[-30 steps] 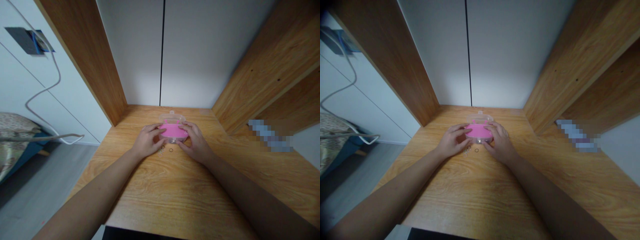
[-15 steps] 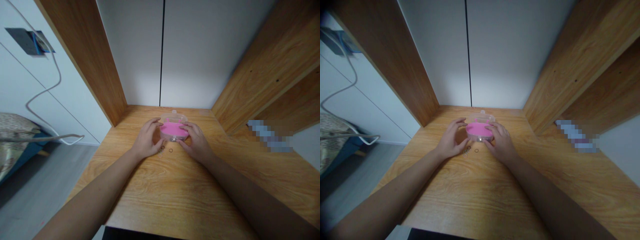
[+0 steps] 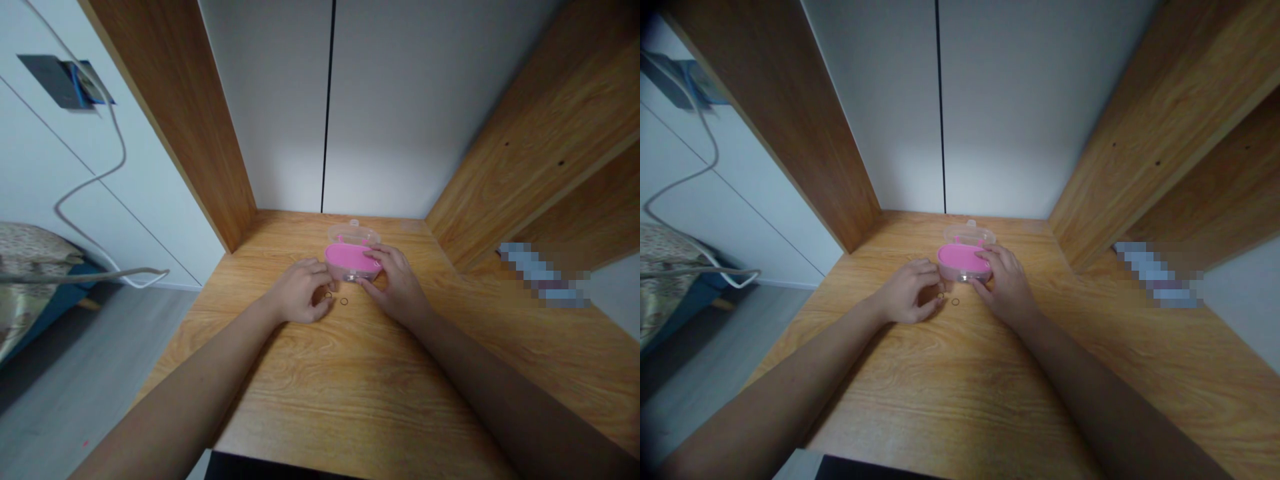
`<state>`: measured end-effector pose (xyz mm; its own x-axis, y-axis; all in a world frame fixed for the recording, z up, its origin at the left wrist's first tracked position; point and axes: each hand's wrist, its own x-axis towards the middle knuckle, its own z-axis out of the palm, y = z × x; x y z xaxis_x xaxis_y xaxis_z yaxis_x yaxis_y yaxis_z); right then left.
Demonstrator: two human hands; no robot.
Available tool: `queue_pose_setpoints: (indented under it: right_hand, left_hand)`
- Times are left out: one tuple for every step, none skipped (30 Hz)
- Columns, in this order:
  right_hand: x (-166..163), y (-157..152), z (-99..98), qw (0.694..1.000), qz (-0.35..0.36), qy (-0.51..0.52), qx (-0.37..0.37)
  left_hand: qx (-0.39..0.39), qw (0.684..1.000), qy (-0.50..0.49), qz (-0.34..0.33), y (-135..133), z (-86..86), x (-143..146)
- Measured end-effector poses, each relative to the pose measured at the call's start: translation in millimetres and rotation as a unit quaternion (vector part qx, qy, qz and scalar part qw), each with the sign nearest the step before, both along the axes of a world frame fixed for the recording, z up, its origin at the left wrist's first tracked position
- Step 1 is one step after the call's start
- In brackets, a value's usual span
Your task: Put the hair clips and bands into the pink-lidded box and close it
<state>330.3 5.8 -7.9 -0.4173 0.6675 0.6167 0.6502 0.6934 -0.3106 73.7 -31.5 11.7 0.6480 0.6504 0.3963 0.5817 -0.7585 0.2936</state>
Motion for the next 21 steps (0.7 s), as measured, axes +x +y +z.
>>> queue_pose_setpoints:
  right_hand:
    - [0.1,0.2,-0.4,1.0,0.0,0.001,0.0]
    - [0.3,0.4,-0.7,1.0,0.0,0.001,0.0]
    - [0.4,0.5,-1.0,1.0,0.0,0.0,0.0]
    - [0.4,0.5,-1.0,1.0,0.0,0.001,0.0]
    - [0.4,0.4,-0.9,1.0,0.0,0.001,0.0]
    - [0.3,0.3,-0.7,1.0,0.001,0.001,0.001]
    - [0.1,0.2,-0.3,1.0,0.002,0.002,0.001]
    - [-0.1,0.1,0.2,1.0,0.003,0.002,0.001]
    - [-0.4,-0.1,0.7,1.0,0.004,0.003,0.001]
    - [-0.6,-0.2,1.2,1.0,0.005,0.003,0.001]
    - [-0.8,-0.3,1.5,1.0,0.005,0.004,0.001]
    - [-0.8,-0.4,1.7,1.0,0.005,0.005,0.0]
    - [-0.8,-0.4,1.6,1.0,0.004,0.006,-0.001]
    - [-0.6,-0.4,1.3,1.0,0.004,0.007,-0.002]
    - [-0.3,-0.3,0.9,1.0,0.004,0.008,-0.003]
    - [0.0,-0.1,0.3,1.0,0.005,0.009,-0.004]
    - [0.3,0.1,-0.4,1.0,0.006,0.009,-0.005]
    - [0.7,0.3,-1.0,1.0,0.007,0.01,-0.005]
    - [0.9,0.5,-1.6,1.0,0.007,0.01,-0.004]
    - [1.0,0.7,-2.1,1.0,0.007,0.011,-0.004]
    - [1.0,0.8,-2.3,1.0,0.006,0.01,-0.003]
  left_hand:
    - [-0.006,1.0,0.004,0.004,0.3,-0.9,-0.1]
    - [-0.012,1.0,0.008,0.008,0.5,-1.8,-0.4]
    - [-0.018,1.0,0.012,0.011,0.8,-2.7,-0.6]
    - [-0.024,1.0,0.016,0.013,1.1,-3.5,-0.8]
    - [-0.03,0.999,0.017,0.013,1.3,-4.2,-0.8]
    - [-0.034,0.999,0.016,0.013,1.4,-4.5,-0.7]
    - [-0.037,0.999,0.014,0.012,1.5,-4.6,-0.4]
    - [-0.039,0.999,0.012,0.011,1.4,-4.5,-0.1]
    - [-0.04,0.999,0.009,0.008,1.4,-4.2,0.4]
    - [-0.039,0.999,0.007,0.006,1.3,-3.9,0.8]
    - [-0.038,0.999,0.005,0.004,1.3,-3.7,1.2]
    - [-0.037,0.999,0.004,0.004,1.4,-3.6,1.6]
    - [-0.035,0.999,0.003,0.003,1.5,-3.7,1.9]
    - [-0.033,0.999,0.001,0.003,1.7,-3.9,2.1]
    - [-0.031,1.0,-0.001,0.004,1.9,-4.2,2.3]
    - [-0.029,1.0,-0.003,0.003,2.0,-4.4,2.4]
    - [-0.027,1.0,-0.006,0.003,2.1,-4.5,2.5]
    - [-0.026,1.0,-0.01,0.001,2.0,-4.4,2.5]
    - [-0.026,1.0,-0.015,-0.001,1.9,-4.0,2.3]
    - [-0.027,0.999,-0.021,-0.006,1.7,-3.3,2.0]
    - [-0.03,0.999,-0.028,-0.012,1.4,-2.5,1.5]
